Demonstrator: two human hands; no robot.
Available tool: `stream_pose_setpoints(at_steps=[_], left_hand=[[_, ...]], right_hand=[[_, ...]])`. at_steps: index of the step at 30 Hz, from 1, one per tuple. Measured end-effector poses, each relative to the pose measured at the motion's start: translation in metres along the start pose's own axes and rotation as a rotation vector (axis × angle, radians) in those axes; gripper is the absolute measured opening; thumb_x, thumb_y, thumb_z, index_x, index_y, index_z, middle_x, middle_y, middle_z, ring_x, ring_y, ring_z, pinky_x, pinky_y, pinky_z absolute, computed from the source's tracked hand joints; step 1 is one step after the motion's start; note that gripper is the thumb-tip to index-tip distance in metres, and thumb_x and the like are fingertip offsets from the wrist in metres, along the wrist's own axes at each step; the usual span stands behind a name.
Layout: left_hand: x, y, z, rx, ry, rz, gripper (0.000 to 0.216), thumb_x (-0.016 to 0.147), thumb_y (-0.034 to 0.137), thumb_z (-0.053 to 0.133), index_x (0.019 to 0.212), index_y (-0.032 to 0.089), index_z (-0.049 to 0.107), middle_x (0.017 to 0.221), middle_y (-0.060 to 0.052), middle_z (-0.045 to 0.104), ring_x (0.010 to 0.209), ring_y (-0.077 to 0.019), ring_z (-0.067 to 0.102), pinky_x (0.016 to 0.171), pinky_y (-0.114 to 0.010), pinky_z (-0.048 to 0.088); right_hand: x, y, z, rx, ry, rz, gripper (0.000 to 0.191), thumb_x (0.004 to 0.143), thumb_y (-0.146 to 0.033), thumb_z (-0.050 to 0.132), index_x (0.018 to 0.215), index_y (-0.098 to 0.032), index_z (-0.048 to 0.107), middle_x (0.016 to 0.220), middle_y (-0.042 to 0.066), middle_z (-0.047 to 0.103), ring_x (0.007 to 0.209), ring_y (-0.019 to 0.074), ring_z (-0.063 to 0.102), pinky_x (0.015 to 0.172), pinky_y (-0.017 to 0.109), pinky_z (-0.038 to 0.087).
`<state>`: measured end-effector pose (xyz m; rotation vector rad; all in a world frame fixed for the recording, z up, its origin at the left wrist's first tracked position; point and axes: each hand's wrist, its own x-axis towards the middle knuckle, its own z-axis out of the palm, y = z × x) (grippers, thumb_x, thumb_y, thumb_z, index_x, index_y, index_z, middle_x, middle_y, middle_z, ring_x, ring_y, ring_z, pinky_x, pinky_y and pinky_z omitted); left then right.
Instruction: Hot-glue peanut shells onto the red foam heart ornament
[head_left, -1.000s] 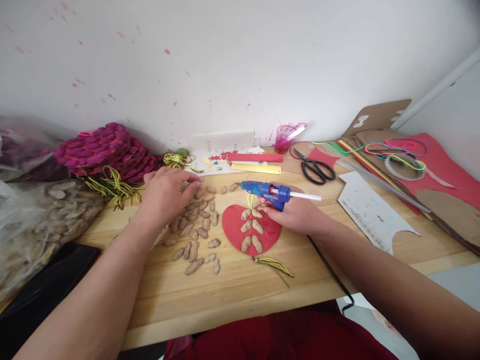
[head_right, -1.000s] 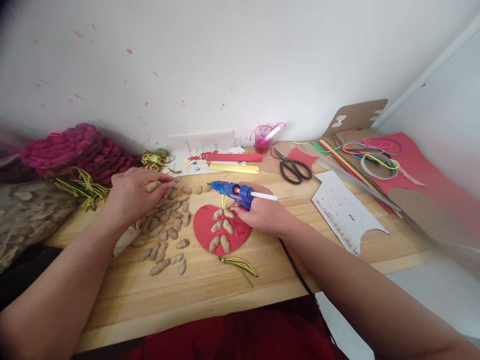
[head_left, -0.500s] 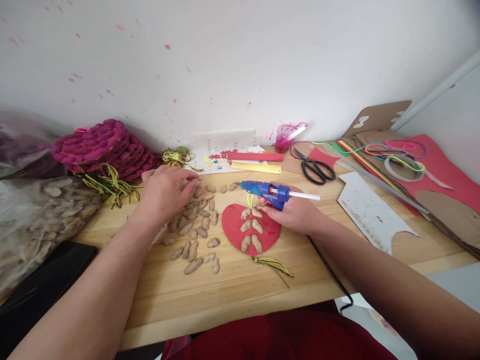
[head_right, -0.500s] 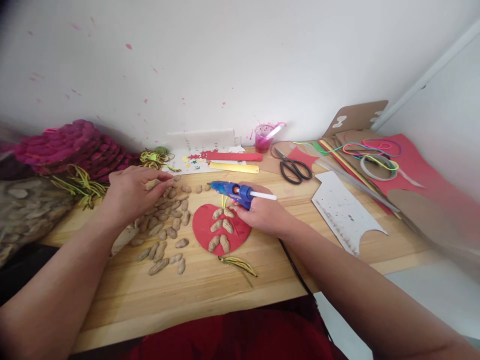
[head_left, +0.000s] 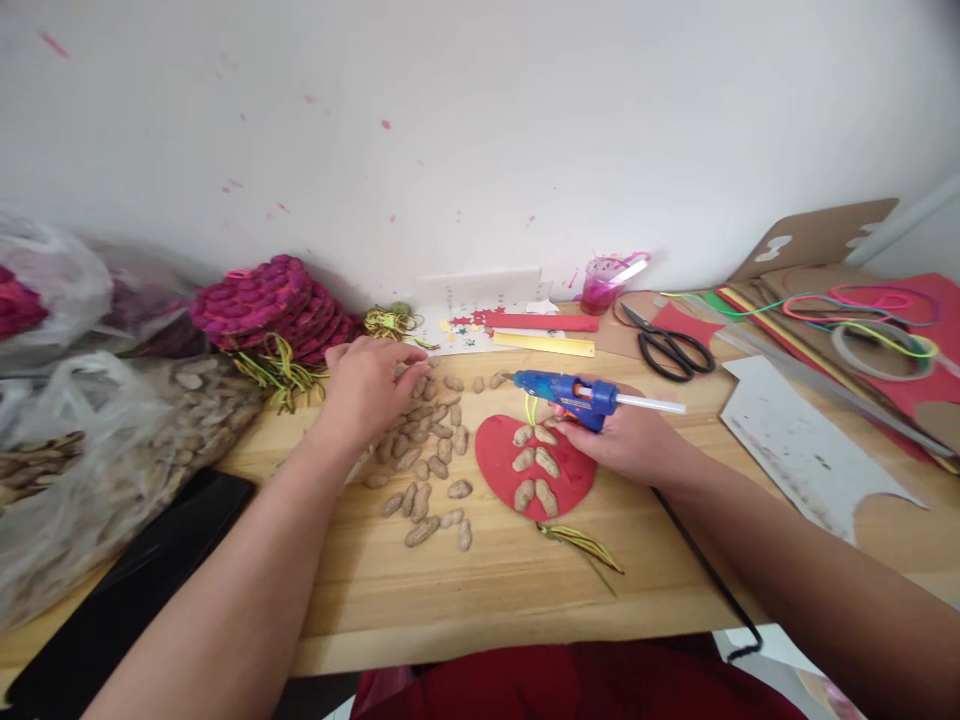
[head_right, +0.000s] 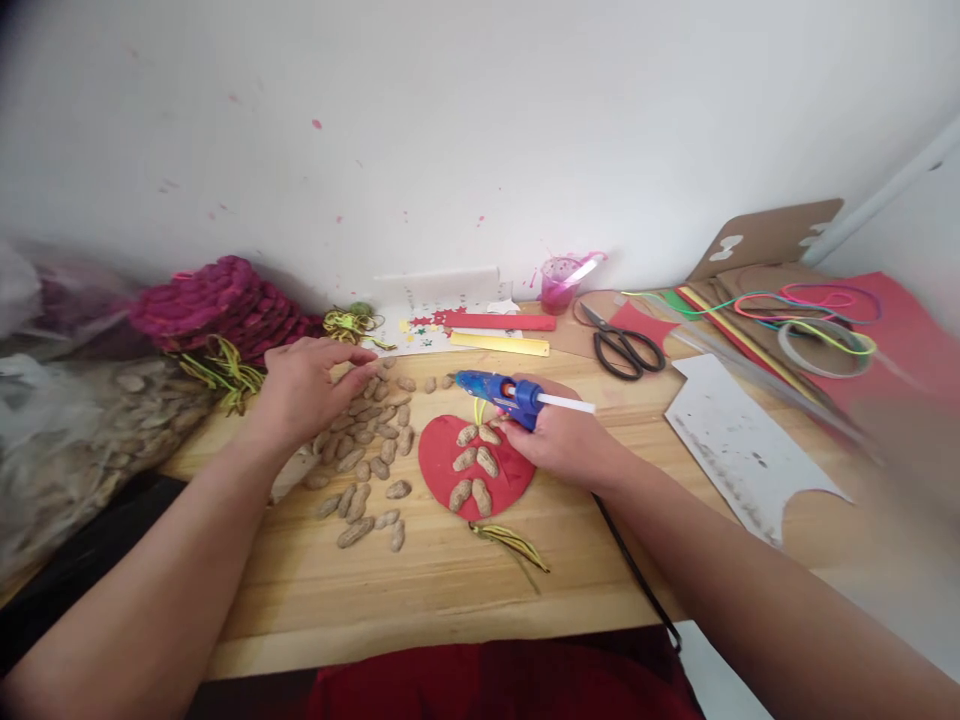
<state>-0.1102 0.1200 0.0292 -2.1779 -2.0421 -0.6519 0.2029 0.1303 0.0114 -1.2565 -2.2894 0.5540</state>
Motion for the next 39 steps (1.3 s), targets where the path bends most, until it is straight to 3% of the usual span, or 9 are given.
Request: stream_pose_setpoints(at_steps=[5, 11, 21, 27, 31, 35, 39], left_hand=[[0.000, -0.002, -0.005, -0.020, 0.008, -0.026, 0.019, 0.092, 0.037, 0.062, 0.096, 0.025, 0.077, 0.106, -0.006, 0.078, 0.105, -0.0311, 0.066, 0.098, -0.051, 0.040], [0.000, -0.005, -0.006, -0.012, 0.009, -0.034, 0.022, 0.092, 0.037, 0.061, 0.099, 0.025, 0.077, 0.106, -0.007, 0.078, 0.105, -0.0317, 0.066, 0.098, -0.051, 0.040], [0.000, -0.008, -0.009, 0.005, -0.012, -0.064, 0.023, 0.092, 0.037, 0.060, 0.100, 0.024, 0.078, 0.108, -0.006, 0.078, 0.105, -0.0301, 0.067, 0.097, -0.047, 0.042], [0.001, -0.009, -0.010, 0.038, -0.033, -0.094, 0.024, 0.092, 0.036, 0.061, 0.104, 0.025, 0.078, 0.109, -0.006, 0.078, 0.108, -0.0307, 0.066, 0.100, -0.047, 0.041], [0.002, -0.009, -0.011, 0.053, -0.052, -0.100, 0.025, 0.091, 0.038, 0.060, 0.103, 0.025, 0.078, 0.111, -0.006, 0.078, 0.109, -0.0293, 0.067, 0.100, -0.043, 0.042], [0.004, -0.009, -0.014, 0.097, -0.068, -0.145, 0.028, 0.091, 0.041, 0.059, 0.104, 0.025, 0.078, 0.112, -0.007, 0.078, 0.108, -0.0300, 0.068, 0.095, -0.042, 0.043], [0.006, -0.007, -0.018, 0.141, -0.089, -0.163, 0.033, 0.090, 0.043, 0.054, 0.101, 0.024, 0.078, 0.103, -0.007, 0.079, 0.102, -0.0292, 0.070, 0.083, -0.037, 0.043]], right_hand=[[-0.002, 0.004, 0.002, -0.033, 0.000, 0.037, 0.018, 0.084, -0.036, 0.064, 0.090, -0.025, 0.077, 0.088, 0.008, 0.078, 0.082, 0.0300, 0.073, 0.075, 0.040, 0.056], [-0.002, 0.002, -0.002, -0.084, -0.007, -0.005, 0.025, 0.087, -0.037, 0.059, 0.097, -0.024, 0.078, 0.111, 0.009, 0.078, 0.099, 0.0309, 0.074, 0.087, 0.041, 0.058], [0.000, 0.002, -0.005, -0.153, -0.078, 0.019, 0.036, 0.089, -0.045, 0.051, 0.098, -0.024, 0.079, 0.109, 0.009, 0.079, 0.102, 0.0329, 0.073, 0.091, 0.045, 0.058], [-0.001, 0.006, -0.004, -0.068, -0.053, -0.026, 0.033, 0.088, -0.044, 0.056, 0.099, -0.025, 0.080, 0.111, 0.010, 0.078, 0.103, 0.0348, 0.072, 0.092, 0.047, 0.056], [-0.003, 0.005, -0.005, 0.091, -0.047, 0.116, 0.024, 0.085, -0.040, 0.062, 0.093, -0.024, 0.078, 0.095, 0.007, 0.080, 0.088, 0.0312, 0.074, 0.081, 0.044, 0.056], [0.001, 0.006, -0.008, 0.295, 0.076, 0.120, 0.013, 0.083, -0.032, 0.064, 0.080, -0.021, 0.071, 0.086, 0.004, 0.076, 0.082, 0.0243, 0.070, 0.081, 0.038, 0.054], [0.006, 0.011, -0.010, 0.353, 0.152, 0.152, 0.007, 0.079, -0.026, 0.066, 0.080, -0.020, 0.067, 0.082, 0.003, 0.072, 0.078, 0.0217, 0.066, 0.078, 0.036, 0.051]])
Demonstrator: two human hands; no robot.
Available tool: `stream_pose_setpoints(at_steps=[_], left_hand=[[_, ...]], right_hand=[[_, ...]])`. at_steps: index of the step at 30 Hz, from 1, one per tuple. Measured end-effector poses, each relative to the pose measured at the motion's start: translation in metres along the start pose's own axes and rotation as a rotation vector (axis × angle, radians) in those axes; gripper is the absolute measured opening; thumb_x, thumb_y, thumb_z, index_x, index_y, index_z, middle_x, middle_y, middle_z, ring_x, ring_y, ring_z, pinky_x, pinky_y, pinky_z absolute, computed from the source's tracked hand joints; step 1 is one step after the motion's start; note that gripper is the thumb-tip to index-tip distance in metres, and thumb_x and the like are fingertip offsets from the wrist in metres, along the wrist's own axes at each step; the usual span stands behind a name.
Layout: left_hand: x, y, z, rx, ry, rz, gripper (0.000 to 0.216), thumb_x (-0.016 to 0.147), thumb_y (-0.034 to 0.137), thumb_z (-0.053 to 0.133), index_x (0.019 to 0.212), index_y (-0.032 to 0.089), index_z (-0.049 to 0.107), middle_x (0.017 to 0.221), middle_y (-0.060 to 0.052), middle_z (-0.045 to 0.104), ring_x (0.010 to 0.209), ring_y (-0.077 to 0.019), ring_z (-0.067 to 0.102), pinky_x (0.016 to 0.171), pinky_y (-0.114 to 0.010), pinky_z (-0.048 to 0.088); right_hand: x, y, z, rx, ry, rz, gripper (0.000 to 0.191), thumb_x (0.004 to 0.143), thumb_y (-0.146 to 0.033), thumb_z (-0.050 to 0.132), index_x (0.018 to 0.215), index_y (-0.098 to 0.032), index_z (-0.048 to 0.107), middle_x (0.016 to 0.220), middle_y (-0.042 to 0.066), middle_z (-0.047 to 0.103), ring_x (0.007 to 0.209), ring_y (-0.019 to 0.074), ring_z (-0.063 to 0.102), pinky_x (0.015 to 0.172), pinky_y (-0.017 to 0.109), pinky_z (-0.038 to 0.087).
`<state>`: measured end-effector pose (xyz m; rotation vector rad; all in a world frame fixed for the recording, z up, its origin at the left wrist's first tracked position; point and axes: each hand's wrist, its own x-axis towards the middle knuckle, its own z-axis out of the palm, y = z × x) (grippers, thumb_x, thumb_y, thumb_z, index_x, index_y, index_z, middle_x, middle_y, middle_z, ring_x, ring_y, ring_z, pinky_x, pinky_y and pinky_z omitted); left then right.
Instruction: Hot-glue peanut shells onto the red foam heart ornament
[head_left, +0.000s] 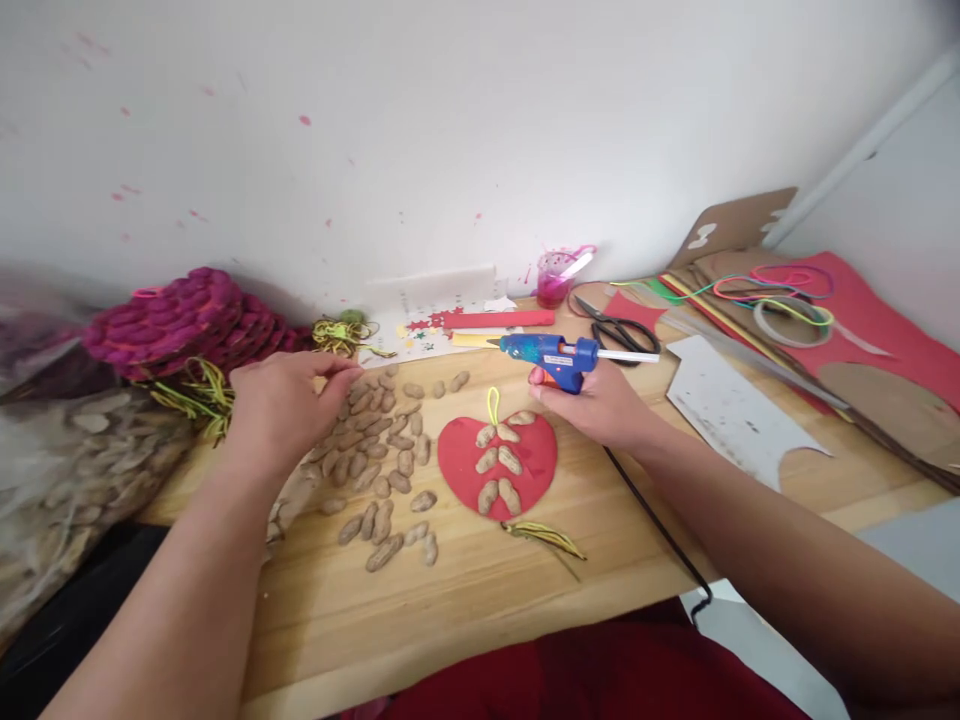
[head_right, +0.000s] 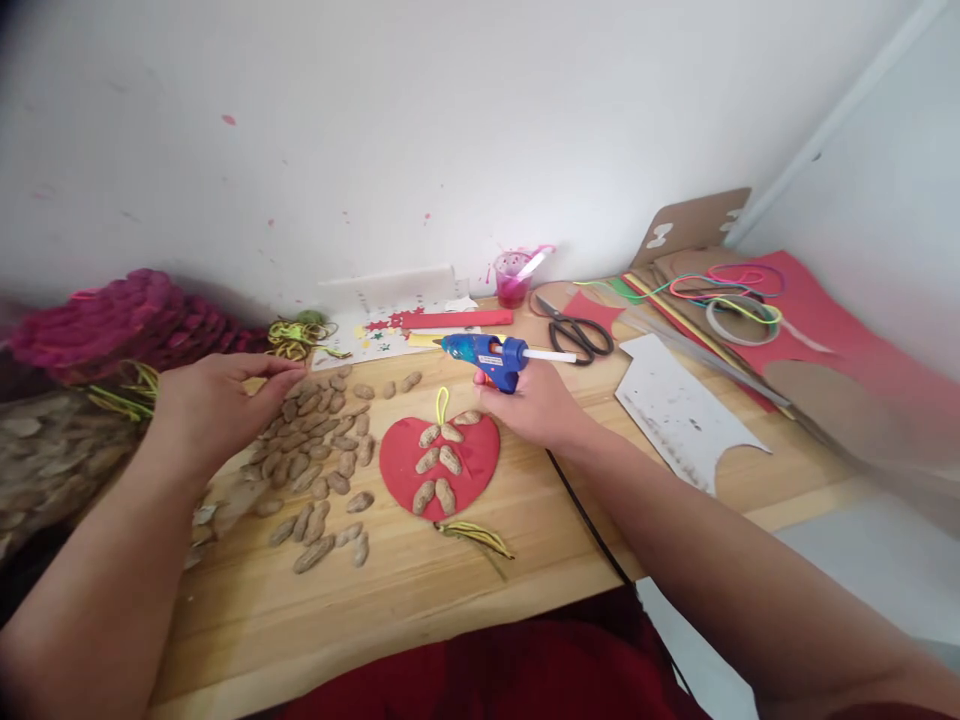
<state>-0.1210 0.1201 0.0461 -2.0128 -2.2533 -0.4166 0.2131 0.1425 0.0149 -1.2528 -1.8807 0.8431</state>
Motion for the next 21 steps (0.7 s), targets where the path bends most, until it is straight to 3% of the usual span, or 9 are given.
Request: stream_pose_setpoints(at_steps=[6, 15, 21], left_hand=[[-0.001, 0.001, -0.002, 0.004, 0.008, -0.006, 0.040, 0.089, 0.051, 0.050, 0.097, 0.025, 0.079, 0.088, -0.004, 0.080, 0.081, -0.0253, 0.071, 0.071, -0.033, 0.040], [0.000, -0.001, 0.002, 0.003, 0.008, 0.008, 0.038, 0.089, 0.051, 0.050, 0.096, 0.027, 0.079, 0.094, -0.003, 0.080, 0.091, -0.0268, 0.071, 0.075, -0.034, 0.041], [-0.001, 0.000, 0.000, 0.009, -0.013, 0.007, 0.034, 0.089, 0.047, 0.053, 0.099, 0.026, 0.078, 0.096, -0.005, 0.080, 0.094, -0.0266, 0.071, 0.077, -0.033, 0.041]], right_hand=[[0.000, 0.000, 0.001, 0.069, -0.068, 0.021, 0.008, 0.075, -0.026, 0.067, 0.080, -0.019, 0.065, 0.081, 0.002, 0.069, 0.077, 0.0202, 0.065, 0.078, 0.034, 0.051], [-0.007, -0.010, 0.000, -0.153, -0.264, 0.010, 0.009, 0.079, -0.027, 0.067, 0.082, -0.019, 0.070, 0.085, 0.005, 0.075, 0.080, 0.0216, 0.067, 0.076, 0.033, 0.052], [-0.008, -0.007, 0.005, -0.216, -0.260, 0.059, 0.015, 0.082, -0.032, 0.069, 0.090, -0.021, 0.075, 0.093, 0.006, 0.078, 0.087, 0.0259, 0.069, 0.079, 0.037, 0.053]])
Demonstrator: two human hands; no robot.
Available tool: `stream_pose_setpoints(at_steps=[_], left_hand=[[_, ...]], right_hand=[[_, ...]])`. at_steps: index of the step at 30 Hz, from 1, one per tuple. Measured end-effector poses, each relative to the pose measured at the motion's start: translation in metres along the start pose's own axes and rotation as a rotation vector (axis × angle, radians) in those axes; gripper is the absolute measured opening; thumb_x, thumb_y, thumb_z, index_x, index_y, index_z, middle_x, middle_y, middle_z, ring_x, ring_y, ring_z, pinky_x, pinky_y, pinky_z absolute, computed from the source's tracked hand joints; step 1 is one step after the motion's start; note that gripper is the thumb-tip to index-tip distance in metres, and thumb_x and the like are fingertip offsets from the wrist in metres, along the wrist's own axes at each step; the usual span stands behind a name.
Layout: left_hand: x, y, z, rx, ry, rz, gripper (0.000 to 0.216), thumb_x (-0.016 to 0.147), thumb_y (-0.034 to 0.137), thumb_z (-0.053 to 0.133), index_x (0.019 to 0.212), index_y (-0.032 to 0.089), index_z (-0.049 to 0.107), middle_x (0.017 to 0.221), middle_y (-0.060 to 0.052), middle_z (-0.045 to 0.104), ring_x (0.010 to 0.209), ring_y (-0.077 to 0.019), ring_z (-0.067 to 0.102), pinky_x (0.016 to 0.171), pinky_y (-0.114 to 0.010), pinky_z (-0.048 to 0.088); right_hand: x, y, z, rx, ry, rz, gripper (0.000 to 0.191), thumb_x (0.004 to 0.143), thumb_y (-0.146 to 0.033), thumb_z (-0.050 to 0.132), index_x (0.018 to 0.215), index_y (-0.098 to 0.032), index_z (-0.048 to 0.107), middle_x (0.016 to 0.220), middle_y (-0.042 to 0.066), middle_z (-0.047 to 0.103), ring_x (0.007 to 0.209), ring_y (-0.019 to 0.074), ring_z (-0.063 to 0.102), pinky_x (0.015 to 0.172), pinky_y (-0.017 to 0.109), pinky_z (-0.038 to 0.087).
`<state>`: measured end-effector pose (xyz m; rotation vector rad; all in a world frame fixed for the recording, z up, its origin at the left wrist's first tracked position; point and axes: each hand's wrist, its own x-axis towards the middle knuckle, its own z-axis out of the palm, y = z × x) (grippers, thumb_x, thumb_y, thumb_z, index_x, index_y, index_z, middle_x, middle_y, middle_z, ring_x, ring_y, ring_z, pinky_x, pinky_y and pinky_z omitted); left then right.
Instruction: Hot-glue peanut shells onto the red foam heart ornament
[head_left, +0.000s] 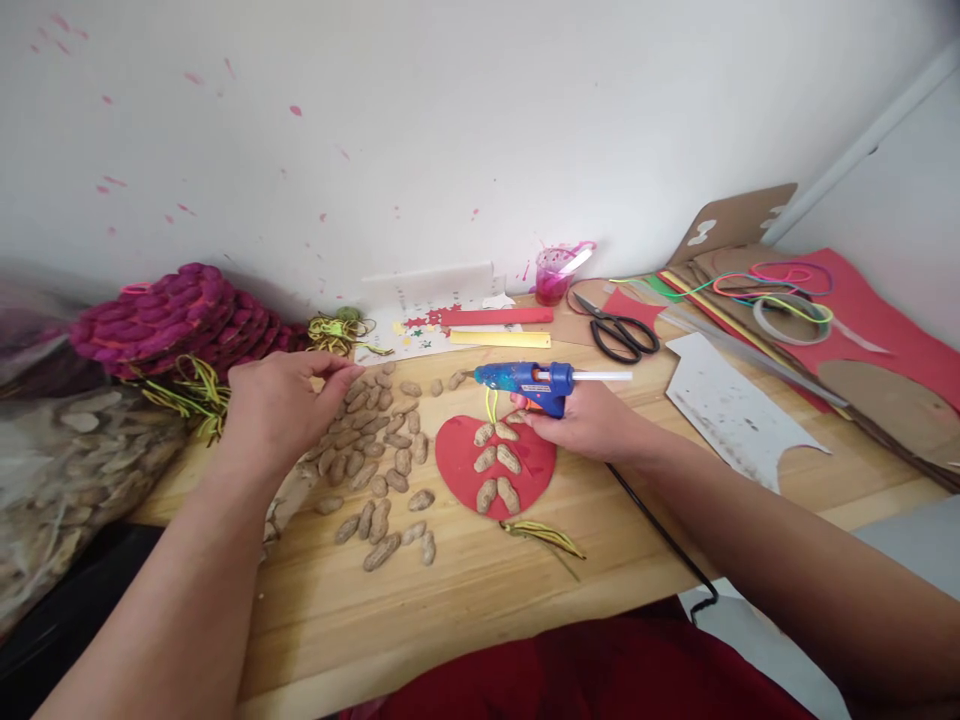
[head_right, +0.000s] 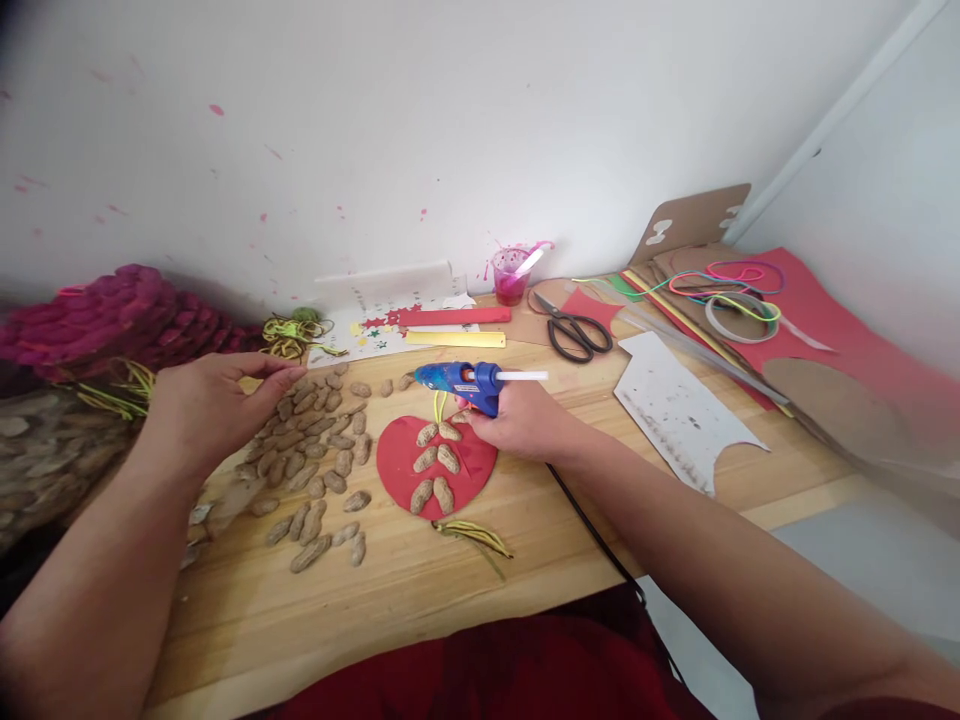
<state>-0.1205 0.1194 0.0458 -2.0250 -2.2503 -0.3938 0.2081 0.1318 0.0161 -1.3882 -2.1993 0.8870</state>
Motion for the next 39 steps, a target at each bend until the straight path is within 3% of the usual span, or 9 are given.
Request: stream_pose_setpoints(at_steps=[13, 18, 26, 32, 34, 37, 39], left_hand=[[-0.001, 0.000, 0.000, -0.039, -0.019, -0.013, 0.033, 0.090, 0.045, 0.056, 0.101, 0.024, 0.078, 0.100, -0.005, 0.080, 0.098, -0.0264, 0.070, 0.086, -0.034, 0.043], [0.000, -0.001, 0.002, -0.031, -0.005, 0.000, 0.034, 0.090, 0.046, 0.055, 0.102, 0.024, 0.078, 0.100, -0.006, 0.080, 0.097, -0.0268, 0.070, 0.083, -0.034, 0.043], [-0.001, 0.003, -0.006, -0.027, 0.021, -0.048, 0.036, 0.088, 0.049, 0.053, 0.101, 0.027, 0.079, 0.092, -0.001, 0.079, 0.080, -0.0229, 0.069, 0.075, -0.030, 0.043], [-0.002, 0.002, -0.009, -0.015, 0.005, -0.118, 0.044, 0.088, 0.061, 0.052, 0.085, 0.025, 0.077, 0.063, 0.000, 0.071, 0.067, -0.0226, 0.065, 0.066, -0.031, 0.041], [-0.002, 0.001, -0.007, -0.071, 0.057, -0.097, 0.040, 0.090, 0.054, 0.051, 0.092, 0.024, 0.078, 0.077, -0.003, 0.076, 0.076, -0.0242, 0.069, 0.071, -0.032, 0.046], [-0.003, -0.003, -0.005, -0.206, 0.160, -0.014, 0.038, 0.093, 0.038, 0.050, 0.117, 0.023, 0.075, 0.114, -0.007, 0.077, 0.100, -0.0248, 0.071, 0.088, -0.033, 0.050], [-0.003, -0.006, -0.005, -0.227, 0.170, -0.039, 0.039, 0.092, 0.036, 0.052, 0.121, 0.022, 0.073, 0.113, -0.007, 0.078, 0.099, -0.0241, 0.072, 0.088, -0.032, 0.050]], right_hand=[[0.002, 0.004, 0.003, 0.052, -0.023, -0.039, 0.017, 0.084, -0.030, 0.063, 0.093, -0.020, 0.073, 0.099, 0.008, 0.077, 0.093, 0.0267, 0.069, 0.088, 0.040, 0.052], [0.001, 0.001, -0.001, 0.160, -0.009, -0.040, 0.013, 0.081, -0.029, 0.064, 0.087, -0.019, 0.070, 0.091, 0.005, 0.075, 0.086, 0.0234, 0.068, 0.085, 0.037, 0.052], [0.009, 0.006, -0.008, 0.349, 0.201, -0.031, 0.009, 0.075, -0.025, 0.068, 0.081, -0.019, 0.067, 0.083, 0.002, 0.069, 0.079, 0.0195, 0.063, 0.079, 0.034, 0.051], [0.011, 0.010, -0.007, 0.486, 0.204, 0.072, 0.012, 0.077, -0.029, 0.070, 0.080, -0.019, 0.064, 0.076, 0.000, 0.066, 0.063, 0.0146, 0.056, 0.061, 0.029, 0.046], [0.010, 0.010, -0.007, 0.508, 0.198, 0.086, 0.015, 0.078, -0.032, 0.071, 0.080, -0.019, 0.064, 0.076, 0.000, 0.065, 0.061, 0.0138, 0.054, 0.058, 0.028, 0.045], [0.009, 0.008, -0.007, 0.521, 0.216, 0.121, 0.021, 0.078, -0.036, 0.074, 0.080, -0.019, 0.063, 0.072, 0.000, 0.064, 0.060, 0.0134, 0.053, 0.056, 0.027, 0.043], [0.009, 0.006, -0.007, 0.547, 0.261, 0.155, 0.024, 0.076, -0.038, 0.078, 0.082, -0.020, 0.064, 0.073, 0.000, 0.065, 0.059, 0.0134, 0.054, 0.055, 0.027, 0.042]])
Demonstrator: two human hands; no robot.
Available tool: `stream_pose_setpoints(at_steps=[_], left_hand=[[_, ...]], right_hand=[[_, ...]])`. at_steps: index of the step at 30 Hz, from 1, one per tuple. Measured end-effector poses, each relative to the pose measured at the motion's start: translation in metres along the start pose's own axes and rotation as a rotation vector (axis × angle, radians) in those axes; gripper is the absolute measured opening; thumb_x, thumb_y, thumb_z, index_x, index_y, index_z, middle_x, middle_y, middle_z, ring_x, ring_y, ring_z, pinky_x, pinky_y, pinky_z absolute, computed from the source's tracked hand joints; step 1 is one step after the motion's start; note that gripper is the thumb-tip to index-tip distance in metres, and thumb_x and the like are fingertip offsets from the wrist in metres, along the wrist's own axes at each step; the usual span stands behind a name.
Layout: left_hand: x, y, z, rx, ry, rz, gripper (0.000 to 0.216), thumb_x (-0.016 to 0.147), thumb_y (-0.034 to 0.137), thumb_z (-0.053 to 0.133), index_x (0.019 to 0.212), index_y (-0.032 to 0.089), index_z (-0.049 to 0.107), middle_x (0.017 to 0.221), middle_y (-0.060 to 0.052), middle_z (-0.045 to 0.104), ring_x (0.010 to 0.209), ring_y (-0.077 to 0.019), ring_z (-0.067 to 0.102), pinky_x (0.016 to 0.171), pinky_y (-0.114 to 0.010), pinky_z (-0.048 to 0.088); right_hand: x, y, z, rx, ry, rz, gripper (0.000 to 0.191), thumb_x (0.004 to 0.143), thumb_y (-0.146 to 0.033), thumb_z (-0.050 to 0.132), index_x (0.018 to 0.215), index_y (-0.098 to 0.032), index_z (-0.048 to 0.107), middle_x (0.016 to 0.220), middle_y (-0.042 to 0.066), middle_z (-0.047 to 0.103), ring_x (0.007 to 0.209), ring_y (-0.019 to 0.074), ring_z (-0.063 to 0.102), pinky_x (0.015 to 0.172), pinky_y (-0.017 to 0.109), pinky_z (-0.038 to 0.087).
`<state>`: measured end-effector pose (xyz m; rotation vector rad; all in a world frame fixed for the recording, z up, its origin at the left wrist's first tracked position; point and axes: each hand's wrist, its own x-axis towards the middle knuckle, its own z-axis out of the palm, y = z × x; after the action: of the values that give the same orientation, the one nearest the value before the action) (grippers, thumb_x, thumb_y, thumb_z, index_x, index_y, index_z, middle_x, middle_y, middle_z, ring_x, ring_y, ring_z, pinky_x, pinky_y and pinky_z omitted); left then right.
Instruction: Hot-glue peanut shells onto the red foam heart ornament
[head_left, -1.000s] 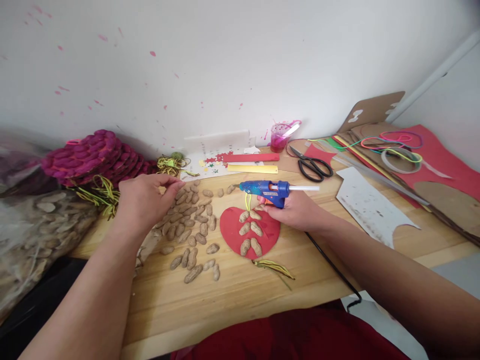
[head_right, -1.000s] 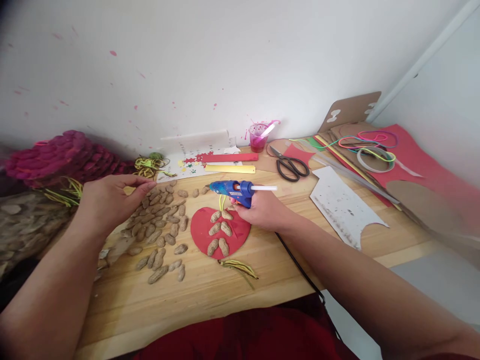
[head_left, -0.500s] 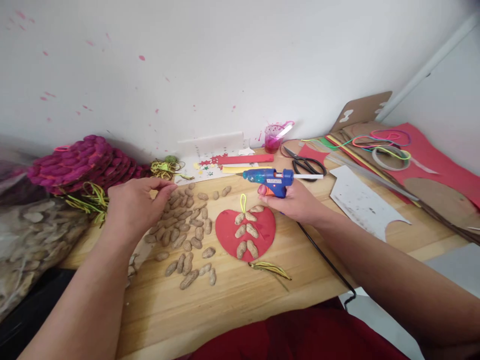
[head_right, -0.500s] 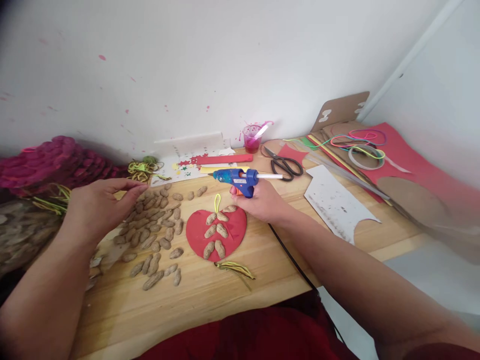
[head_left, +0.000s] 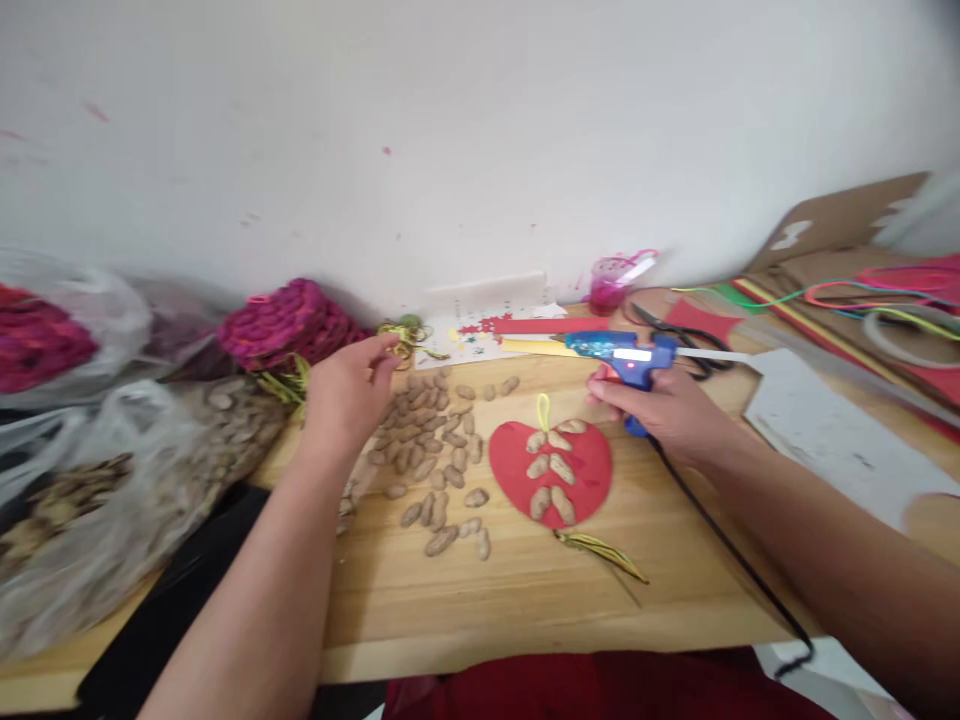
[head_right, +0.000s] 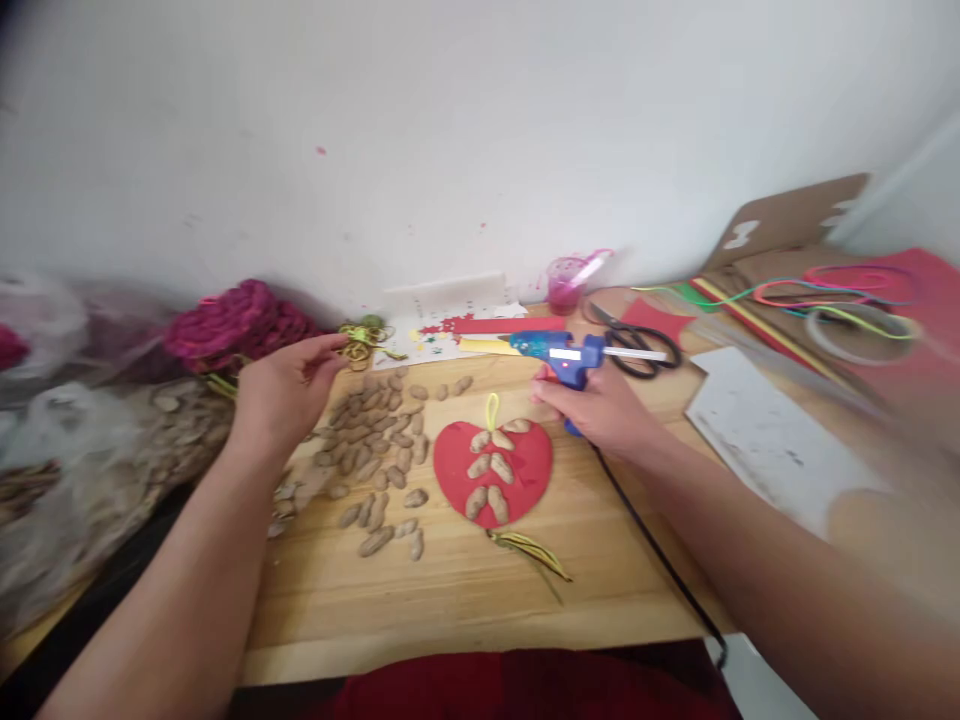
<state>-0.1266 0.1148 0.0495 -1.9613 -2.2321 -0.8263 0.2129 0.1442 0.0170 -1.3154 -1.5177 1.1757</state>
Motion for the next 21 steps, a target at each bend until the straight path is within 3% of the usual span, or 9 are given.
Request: stream_pose_setpoints(at_steps=[3, 5, 7, 11, 13, 17, 21], left_hand=[[0.001, -0.001, -0.005, 0.050, -0.064, -0.015, 0.033, 0.094, 0.041, 0.051, 0.100, 0.023, 0.078, 0.090, -0.005, 0.079, 0.084, -0.0229, 0.072, 0.080, -0.031, 0.050], [0.001, -0.001, -0.007, 0.087, -0.094, -0.046, 0.042, 0.095, 0.050, 0.048, 0.085, 0.022, 0.077, 0.076, -0.006, 0.077, 0.074, -0.0228, 0.071, 0.073, -0.031, 0.048], [0.001, -0.001, -0.008, 0.095, -0.106, -0.060, 0.049, 0.096, 0.055, 0.046, 0.080, 0.021, 0.077, 0.075, -0.008, 0.077, 0.075, -0.0236, 0.071, 0.072, -0.031, 0.048], [0.000, -0.003, -0.006, -0.010, -0.021, 0.021, 0.033, 0.095, 0.036, 0.051, 0.113, 0.024, 0.076, 0.108, -0.006, 0.079, 0.100, -0.0230, 0.072, 0.090, -0.031, 0.050], [0.000, -0.003, -0.005, -0.011, -0.013, 0.004, 0.034, 0.094, 0.032, 0.053, 0.119, 0.024, 0.074, 0.107, -0.005, 0.079, 0.097, -0.0227, 0.073, 0.090, -0.031, 0.050], [-0.001, 0.003, -0.008, 0.094, -0.132, -0.059, 0.042, 0.095, 0.052, 0.050, 0.084, 0.021, 0.077, 0.073, -0.006, 0.076, 0.069, -0.0230, 0.069, 0.069, -0.032, 0.046], [-0.002, 0.008, -0.008, 0.084, -0.175, -0.019, 0.052, 0.096, 0.057, 0.043, 0.072, 0.022, 0.073, 0.070, -0.005, 0.075, 0.067, -0.0218, 0.067, 0.067, -0.031, 0.043]], right_hand=[[0.001, -0.003, 0.001, 0.029, 0.020, 0.060, 0.023, 0.079, -0.042, 0.077, 0.079, -0.021, 0.065, 0.076, 0.004, 0.070, 0.058, 0.0141, 0.054, 0.054, 0.029, 0.042], [0.001, -0.004, 0.002, 0.056, 0.020, 0.102, 0.023, 0.079, -0.042, 0.077, 0.078, -0.022, 0.067, 0.077, 0.006, 0.071, 0.058, 0.0147, 0.054, 0.053, 0.030, 0.042], [0.002, -0.003, 0.002, 0.078, 0.032, 0.111, 0.023, 0.078, -0.043, 0.078, 0.078, -0.023, 0.067, 0.076, 0.006, 0.071, 0.056, 0.0146, 0.054, 0.052, 0.030, 0.042], [0.006, 0.004, 0.001, 0.094, 0.054, 0.087, 0.023, 0.077, -0.043, 0.080, 0.078, -0.024, 0.069, 0.075, 0.004, 0.071, 0.054, 0.0139, 0.054, 0.048, 0.029, 0.041], [0.007, 0.006, 0.000, 0.098, 0.051, 0.082, 0.021, 0.078, -0.043, 0.079, 0.079, -0.024, 0.070, 0.076, 0.004, 0.071, 0.054, 0.0141, 0.054, 0.047, 0.028, 0.041], [0.007, 0.004, 0.001, 0.102, 0.055, 0.083, 0.020, 0.078, -0.041, 0.079, 0.076, -0.024, 0.069, 0.074, 0.003, 0.070, 0.053, 0.0137, 0.053, 0.046, 0.028, 0.040], [0.005, 0.000, 0.003, 0.120, 0.062, 0.088, 0.020, 0.078, -0.040, 0.079, 0.076, -0.023, 0.068, 0.073, 0.003, 0.069, 0.052, 0.0131, 0.052, 0.044, 0.027, 0.039]])
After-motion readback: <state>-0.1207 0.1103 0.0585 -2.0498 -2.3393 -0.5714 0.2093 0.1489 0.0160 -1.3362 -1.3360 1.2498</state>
